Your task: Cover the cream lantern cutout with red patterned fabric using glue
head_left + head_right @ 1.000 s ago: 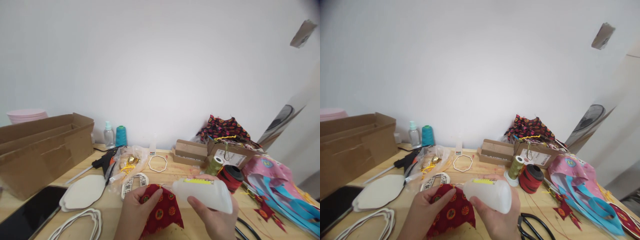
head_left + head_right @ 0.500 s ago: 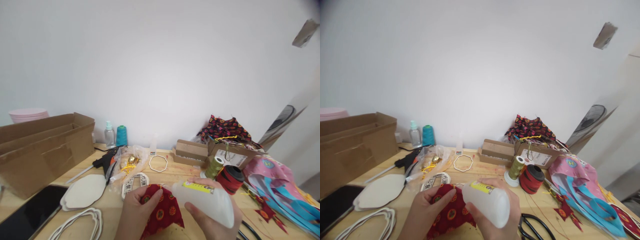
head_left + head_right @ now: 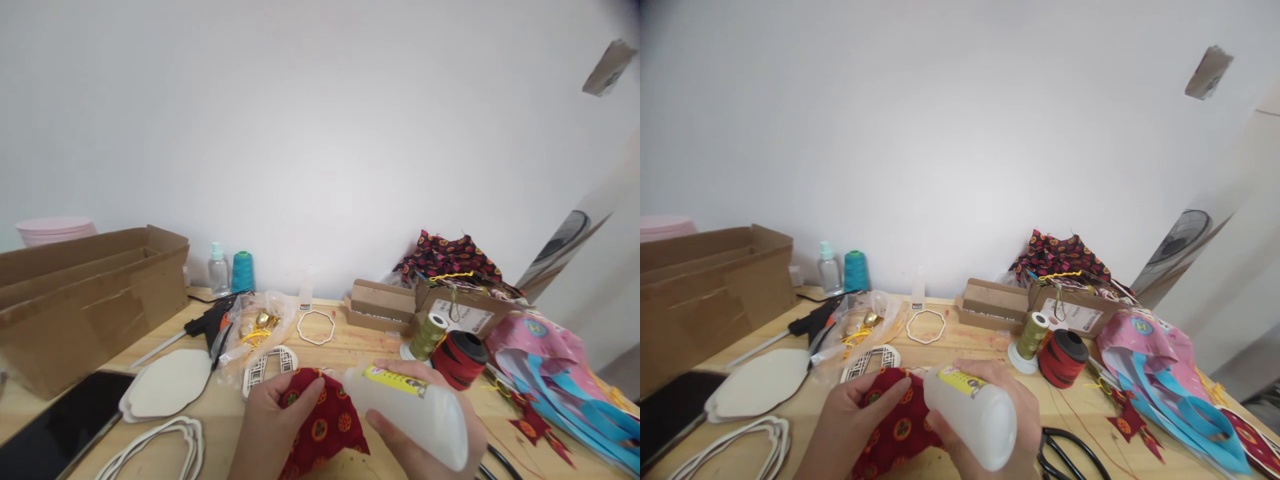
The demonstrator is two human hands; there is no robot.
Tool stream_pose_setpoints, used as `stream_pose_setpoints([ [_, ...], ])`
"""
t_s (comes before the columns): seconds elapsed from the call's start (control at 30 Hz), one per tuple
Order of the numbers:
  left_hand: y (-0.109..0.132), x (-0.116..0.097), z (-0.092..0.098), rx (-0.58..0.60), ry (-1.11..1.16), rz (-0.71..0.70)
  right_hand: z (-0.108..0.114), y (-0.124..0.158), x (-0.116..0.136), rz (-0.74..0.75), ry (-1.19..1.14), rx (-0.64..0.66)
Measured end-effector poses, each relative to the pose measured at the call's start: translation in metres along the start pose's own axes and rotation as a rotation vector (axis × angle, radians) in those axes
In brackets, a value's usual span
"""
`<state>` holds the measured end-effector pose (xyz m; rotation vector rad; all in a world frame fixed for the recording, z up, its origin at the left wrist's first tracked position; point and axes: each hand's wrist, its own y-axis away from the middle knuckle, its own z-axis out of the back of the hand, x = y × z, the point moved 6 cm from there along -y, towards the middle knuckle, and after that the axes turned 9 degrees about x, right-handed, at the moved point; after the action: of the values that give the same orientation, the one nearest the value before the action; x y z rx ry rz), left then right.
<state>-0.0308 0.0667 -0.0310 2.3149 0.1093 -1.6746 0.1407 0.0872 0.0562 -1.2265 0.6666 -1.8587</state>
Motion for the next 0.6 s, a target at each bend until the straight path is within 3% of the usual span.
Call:
stream_pose_setpoints([
  [0.27,-0.0003,-0.0010,0.0016,-0.024,-0.015,0.003,-0.0008,0.0041,0.0019,-0.074,-0.010,-0.075],
  [0.6,0.0000,-0.0005,0.0006,-0.009,0.026,0.015,0.0005,0.0032,0.0008,-0.032,-0.032,-0.002],
])
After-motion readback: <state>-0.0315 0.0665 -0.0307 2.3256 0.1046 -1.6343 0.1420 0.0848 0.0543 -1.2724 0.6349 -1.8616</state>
